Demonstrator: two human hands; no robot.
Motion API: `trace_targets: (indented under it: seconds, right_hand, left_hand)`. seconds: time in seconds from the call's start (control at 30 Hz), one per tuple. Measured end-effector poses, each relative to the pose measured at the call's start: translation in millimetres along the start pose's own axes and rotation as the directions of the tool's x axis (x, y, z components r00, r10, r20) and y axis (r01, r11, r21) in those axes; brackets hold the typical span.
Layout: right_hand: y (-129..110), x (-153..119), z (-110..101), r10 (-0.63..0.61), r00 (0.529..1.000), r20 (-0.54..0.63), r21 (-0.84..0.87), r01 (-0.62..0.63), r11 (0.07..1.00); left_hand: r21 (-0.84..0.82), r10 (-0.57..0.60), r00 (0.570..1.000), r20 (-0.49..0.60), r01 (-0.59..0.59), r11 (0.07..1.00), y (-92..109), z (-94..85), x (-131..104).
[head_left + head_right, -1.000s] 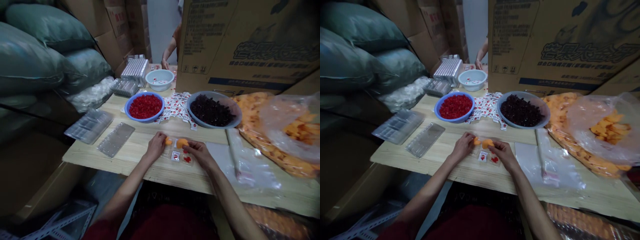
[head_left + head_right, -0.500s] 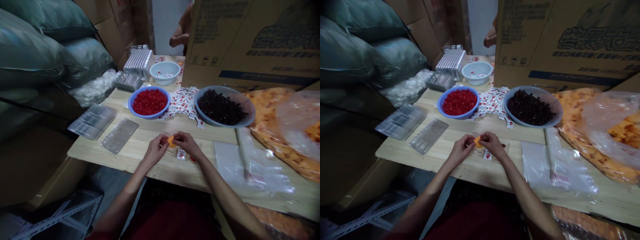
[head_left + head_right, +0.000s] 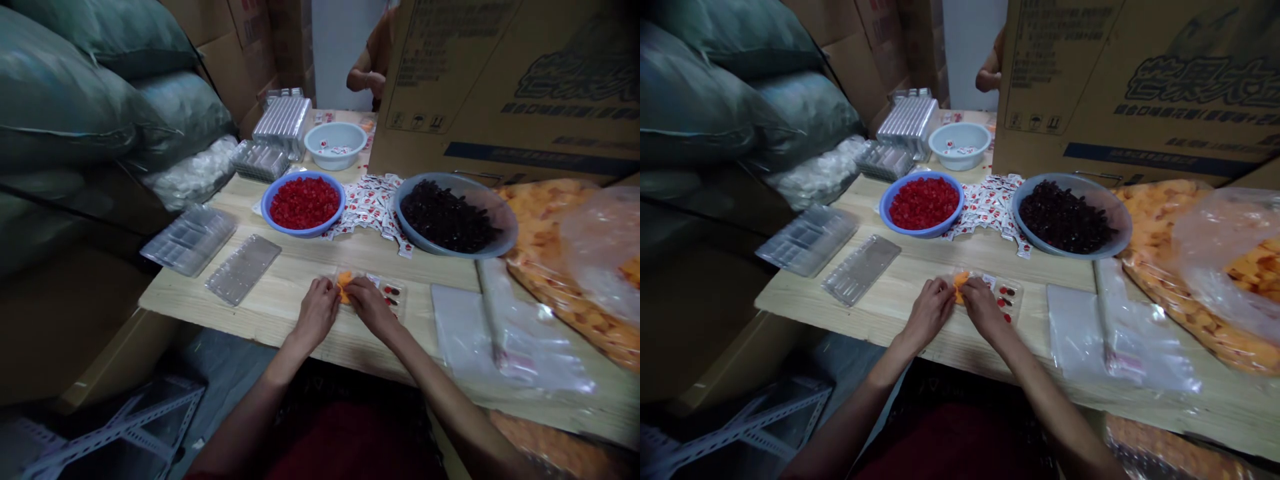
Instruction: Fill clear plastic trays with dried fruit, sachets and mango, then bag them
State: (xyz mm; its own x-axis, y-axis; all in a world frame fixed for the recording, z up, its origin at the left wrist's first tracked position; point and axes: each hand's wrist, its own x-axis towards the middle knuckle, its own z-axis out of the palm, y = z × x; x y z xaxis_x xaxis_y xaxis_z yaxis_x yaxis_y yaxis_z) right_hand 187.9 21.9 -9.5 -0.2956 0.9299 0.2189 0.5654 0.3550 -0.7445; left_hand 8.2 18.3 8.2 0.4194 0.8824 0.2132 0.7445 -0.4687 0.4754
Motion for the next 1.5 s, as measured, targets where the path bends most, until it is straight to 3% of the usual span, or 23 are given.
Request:
trace_targets:
  seconds: [0.1,0.17,0.23,0.3,0.37,0.43,0.5,0.6,0.63,0.7,0.77,0.8,0.87,0.93,1.03,1.13,1.33,1.5]
  right_hand:
    - [-9.1,-6.8,-14.1,0.110,0.987,-0.118,0.181,-0.088,0.980]
    - [-16.8,-10.5,-25.9,0.278,0.945,-0.171,0.415,-0.187,0.890]
    - [-24.2,-15.3,-38.2,0.468,0.880,-0.080,0.713,-0.277,0.644]
    - [-30.3,-22.7,-50.5,0.577,0.810,0.102,0.902,-0.321,0.290]
    - [-35.2,-32.0,-61.8,0.600,0.770,0.215,0.948,-0.311,0.060]
    - [-40.4,-40.5,-69.5,0.592,0.779,0.207,0.963,-0.269,0.016]
    - [-46.5,-45.6,-71.6,0.580,0.799,0.159,0.970,-0.235,0.058]
    - [-52.6,-46.7,-66.4,0.547,0.829,0.119,0.943,-0.266,0.198]
    - [-51.5,-46.4,-64.1,0.505,0.856,0.106,0.909,-0.290,0.301]
    - [-41.5,-46.4,-60.0,0.387,0.921,0.044,0.740,-0.290,0.607]
    - [-20.9,-47.2,-55.7,0.275,0.961,-0.031,0.394,-0.242,0.887]
    - [-7.9,-47.5,-52.7,0.233,0.971,-0.043,0.196,-0.221,0.956]
    - [18.9,-46.6,-44.7,0.184,0.983,0.000,-0.126,-0.183,0.975]
    - [40.3,-43.5,-36.0,0.161,0.984,0.069,-0.297,-0.134,0.945]
    - [55.6,-37.6,-29.0,0.140,0.984,0.112,-0.364,-0.091,0.927]
    - [56.8,-36.3,-31.0,0.132,0.976,0.174,-0.350,-0.064,0.935]
    - [58.3,-46.6,-33.8,0.122,0.971,0.205,-0.331,-0.049,0.942]
    - [57.8,-57.8,-31.8,0.118,0.974,0.195,-0.316,-0.051,0.947]
  left_hand:
    - [-0.070,0.048,0.998,-0.042,-0.051,0.996,15.5,-9.8,6.3]
    - [-0.159,0.120,0.986,-0.117,-0.137,0.978,30.8,-10.2,11.9]
    - [-0.183,0.286,0.954,-0.092,-0.298,0.937,43.4,-1.9,18.0]
    - [-0.125,0.422,0.906,0.023,-0.416,0.901,48.0,11.8,23.6]
    - [-0.006,0.367,0.926,0.085,-0.368,0.930,45.5,23.1,27.0]
    - [0.095,0.214,0.976,0.044,-0.218,0.971,42.8,26.7,27.2]
    - [0.095,0.227,0.972,0.060,-0.232,0.968,44.9,23.7,24.4]
    - [-0.001,0.392,0.905,0.166,-0.398,0.917,48.8,15.2,18.5]
    - [-0.009,0.373,0.914,0.161,-0.377,0.926,46.0,11.5,16.7]
    - [0.005,0.198,0.979,0.052,-0.198,0.980,29.9,0.3,13.1]
    - [-0.026,0.011,0.994,-0.111,-0.014,1.000,1.5,-17.7,9.2]
    - [-0.048,-0.049,0.982,-0.183,0.041,0.998,-15.5,-29.1,6.8]
    - [-0.041,-0.125,0.951,-0.284,0.119,0.992,-50.4,-53.6,1.4]
    - [0.025,-0.201,0.928,-0.312,0.220,0.975,-82.4,-75.5,-4.3]
    - [0.056,-0.391,0.900,-0.191,0.408,0.911,-121.6,-94.2,-9.3]
    - [-0.025,-0.513,0.858,-0.010,0.513,0.858,-150.0,-95.8,-7.4]
    - [-0.131,-0.536,0.834,0.131,0.550,0.825,-181.1,-85.6,-0.6]
    - [-0.128,-0.556,0.818,0.148,0.573,0.810,-184.5,-83.5,-0.4]
